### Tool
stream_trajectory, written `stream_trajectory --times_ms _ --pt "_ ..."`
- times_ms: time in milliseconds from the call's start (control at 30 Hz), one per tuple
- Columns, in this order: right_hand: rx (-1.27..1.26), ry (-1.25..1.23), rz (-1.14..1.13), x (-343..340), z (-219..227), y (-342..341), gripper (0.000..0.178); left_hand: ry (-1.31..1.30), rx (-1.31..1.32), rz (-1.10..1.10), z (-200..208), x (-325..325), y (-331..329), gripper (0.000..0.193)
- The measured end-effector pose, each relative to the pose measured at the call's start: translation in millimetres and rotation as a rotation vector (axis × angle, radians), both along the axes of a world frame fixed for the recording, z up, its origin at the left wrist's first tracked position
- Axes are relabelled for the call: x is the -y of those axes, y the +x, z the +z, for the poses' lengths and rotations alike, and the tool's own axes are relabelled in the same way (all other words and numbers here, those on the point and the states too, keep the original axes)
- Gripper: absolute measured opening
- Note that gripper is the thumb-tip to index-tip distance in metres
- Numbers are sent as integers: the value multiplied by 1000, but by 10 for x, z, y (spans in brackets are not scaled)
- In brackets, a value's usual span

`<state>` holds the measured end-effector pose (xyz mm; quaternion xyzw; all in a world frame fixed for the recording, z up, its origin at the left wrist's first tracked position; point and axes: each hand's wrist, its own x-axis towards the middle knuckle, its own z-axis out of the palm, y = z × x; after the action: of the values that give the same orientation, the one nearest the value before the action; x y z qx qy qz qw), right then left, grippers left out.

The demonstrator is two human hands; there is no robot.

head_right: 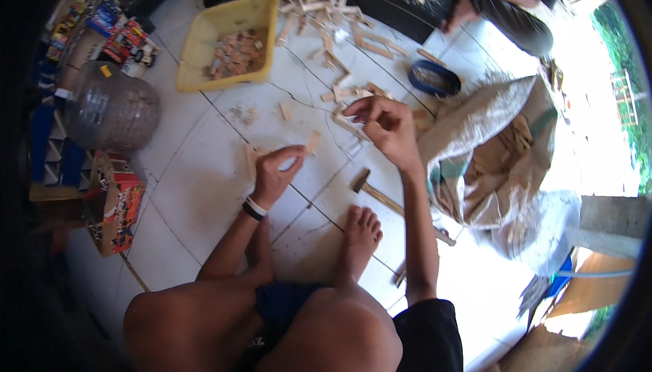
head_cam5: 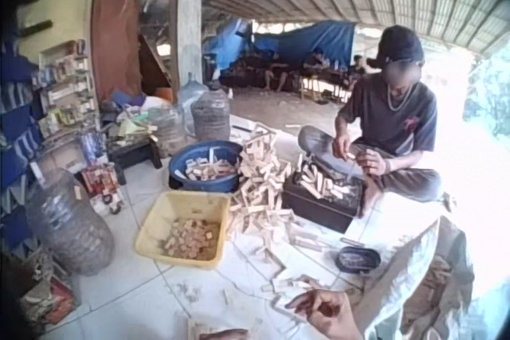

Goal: The person sits on the floor and assembles small wooden pieces into a frame-like structure. They retrieve pieces from a sack, align them by hand, and use a hammer to tap nails into the joints. The person repeats this process for multiple pieces, occasionally adjusting the alignment before hammering.

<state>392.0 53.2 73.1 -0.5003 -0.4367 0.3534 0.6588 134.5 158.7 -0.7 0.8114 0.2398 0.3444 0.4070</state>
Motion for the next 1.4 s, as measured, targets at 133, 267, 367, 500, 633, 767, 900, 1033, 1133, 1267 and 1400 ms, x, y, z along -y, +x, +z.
stream_trajectory --times_ms 133,267,367,500,633,767,900,1033,1133,1267,1400 --pt "-132 -56 91 99 -141 -219 13 47 -20 -3 -15 35 -13 15" --pt "-191 -128 63 165 -295 -439 9 48 -13 -9 -3 27 -8 16" --pt "-235 -243 -41 168 -422 -655 1 68 -22 -24 2 19 -5 16" --pt "-91 -271 -151 137 -549 -850 13 94 -29 -17 -17 16 -9 16" --pt "-95 -247 -300 109 -570 -963 13 27 -41 -23 -27 26 -33 18" --pt "11 -252 -321 104 -578 -982 14 34 -45 -9 -19 30 -19 16" --pt "-127 -374 -250 105 -634 -1002 15 33 -24 -9 8 34 -12 15" --pt "-312 -220 -292 67 -709 -1053 15 49 -22 -11 0 30 -13 16" --pt "-230 -248 -295 56 -720 -1082 17 44 -21 -12 -10 29 -20 15" --pt "-120 -302 -332 50 -703 -1119 15 55 -14 -13 -13 28 -29 16" --pt "-23 -337 -346 31 -708 -1143 14 59 -19 -7 -21 20 -19 17"
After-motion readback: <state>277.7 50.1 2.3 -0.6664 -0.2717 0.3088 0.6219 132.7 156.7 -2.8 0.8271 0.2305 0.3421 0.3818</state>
